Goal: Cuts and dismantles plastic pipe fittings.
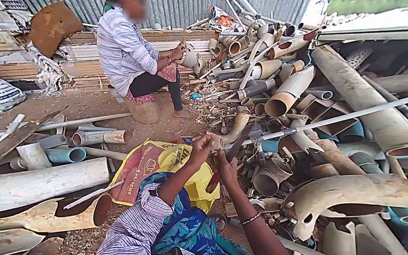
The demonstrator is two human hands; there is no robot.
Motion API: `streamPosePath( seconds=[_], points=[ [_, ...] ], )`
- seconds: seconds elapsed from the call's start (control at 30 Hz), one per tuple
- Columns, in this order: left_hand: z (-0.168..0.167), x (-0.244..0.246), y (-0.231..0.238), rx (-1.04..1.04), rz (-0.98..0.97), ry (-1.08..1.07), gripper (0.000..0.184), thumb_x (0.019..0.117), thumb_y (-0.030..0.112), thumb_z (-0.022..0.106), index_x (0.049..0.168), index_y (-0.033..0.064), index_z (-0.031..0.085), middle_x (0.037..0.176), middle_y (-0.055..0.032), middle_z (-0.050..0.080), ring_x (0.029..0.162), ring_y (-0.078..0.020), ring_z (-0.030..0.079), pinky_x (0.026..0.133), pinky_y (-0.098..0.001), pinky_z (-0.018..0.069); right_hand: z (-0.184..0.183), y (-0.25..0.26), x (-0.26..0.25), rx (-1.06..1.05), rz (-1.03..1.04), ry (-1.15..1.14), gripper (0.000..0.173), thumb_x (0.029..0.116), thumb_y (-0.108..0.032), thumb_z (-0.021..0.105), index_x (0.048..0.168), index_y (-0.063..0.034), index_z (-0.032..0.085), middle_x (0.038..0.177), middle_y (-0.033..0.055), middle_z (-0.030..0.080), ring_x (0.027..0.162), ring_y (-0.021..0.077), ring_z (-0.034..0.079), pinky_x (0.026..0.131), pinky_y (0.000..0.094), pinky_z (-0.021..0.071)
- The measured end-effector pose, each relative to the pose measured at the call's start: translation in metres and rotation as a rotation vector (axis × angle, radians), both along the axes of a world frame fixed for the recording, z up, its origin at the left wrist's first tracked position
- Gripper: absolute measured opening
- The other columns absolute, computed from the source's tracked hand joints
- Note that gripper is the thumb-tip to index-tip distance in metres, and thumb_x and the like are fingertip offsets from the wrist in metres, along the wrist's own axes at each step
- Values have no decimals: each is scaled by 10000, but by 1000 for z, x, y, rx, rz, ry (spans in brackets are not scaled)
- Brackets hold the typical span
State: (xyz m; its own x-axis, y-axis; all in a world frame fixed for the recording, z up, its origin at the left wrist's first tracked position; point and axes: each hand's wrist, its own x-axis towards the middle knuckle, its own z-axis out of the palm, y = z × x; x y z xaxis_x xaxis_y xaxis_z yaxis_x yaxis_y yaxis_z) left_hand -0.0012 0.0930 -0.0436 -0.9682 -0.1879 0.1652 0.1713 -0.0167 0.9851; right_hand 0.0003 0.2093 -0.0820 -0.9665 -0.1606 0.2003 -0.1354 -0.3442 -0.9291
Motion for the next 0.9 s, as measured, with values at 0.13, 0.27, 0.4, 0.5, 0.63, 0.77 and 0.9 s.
streamPosePath(
  seconds=[0.13, 0.27, 0.4, 0.5, 0.63, 0.77, 0.9],
  points=[
    [-1, -1, 1, 93, 3, -64, 237, 1060, 3, 476, 1260, -43, 595, 1070, -94, 662, 831, -94, 647, 756, -268, 554, -7, 1, -6, -17, -159, 62, 116, 971, -19, 574, 883, -75, 522, 542, -79, 505, 395, 17, 469, 417, 194, 464],
    [2, -1, -1, 213, -81, -89, 245, 1069, -16, 427, 1249, -39, 591, 1058, -85, 677, 853, -117, 682, 801, -295, 585, -10, 4, -10, 32, -137, 38, 442, 872, -23, 720, 1243, 45, 489, 745, -5, 594, 450, 31, 503, 436, 197, 491],
    [1, -1, -2, 180, -208, -96, 256, 1080, 12, 401, 1246, -9, 596, 1096, -66, 673, 911, -102, 676, 852, -293, 576, -9, 7, -11, 3, -128, 49, 434, 820, -17, 757, 1206, 51, 571, 673, -30, 639, 445, 26, 530, 451, 203, 501],
    [3, 0, -4, 12, -182, -32, 237, 1052, 14, 487, 1247, -32, 613, 1092, -64, 676, 895, -71, 663, 841, -261, 567, -10, 9, -15, 15, -153, 102, 384, 814, -23, 776, 1150, 34, 597, 715, -39, 657, 467, 5, 535, 458, 180, 496],
    [2, 0, -7, -63, -174, -1, 242, 1022, 7, 554, 1242, -51, 636, 1134, -86, 684, 886, -67, 665, 840, -255, 570, -17, 18, -24, 252, -270, 293, 513, 793, -165, 824, 1209, 70, 638, 981, 54, 693, 711, -5, 613, 659, 184, 535],
    [1, 0, -6, -13, -142, -3, 216, 1015, -28, 537, 1196, -61, 651, 1076, -77, 699, 840, -78, 681, 806, -261, 588, -17, 23, -26, 401, -347, 492, 492, 801, -212, 816, 1170, 83, 680, 985, 126, 703, 772, 61, 615, 715, 230, 514],
    [-3, 1, -5, -76, -64, 47, 190, 1014, -18, 537, 1142, -67, 669, 978, -60, 709, 782, -64, 677, 775, -258, 591, -17, 22, -25, 475, -367, 565, 487, 827, -249, 800, 1161, 87, 688, 941, 150, 693, 744, 121, 625, 695, 278, 524]
  ],
)
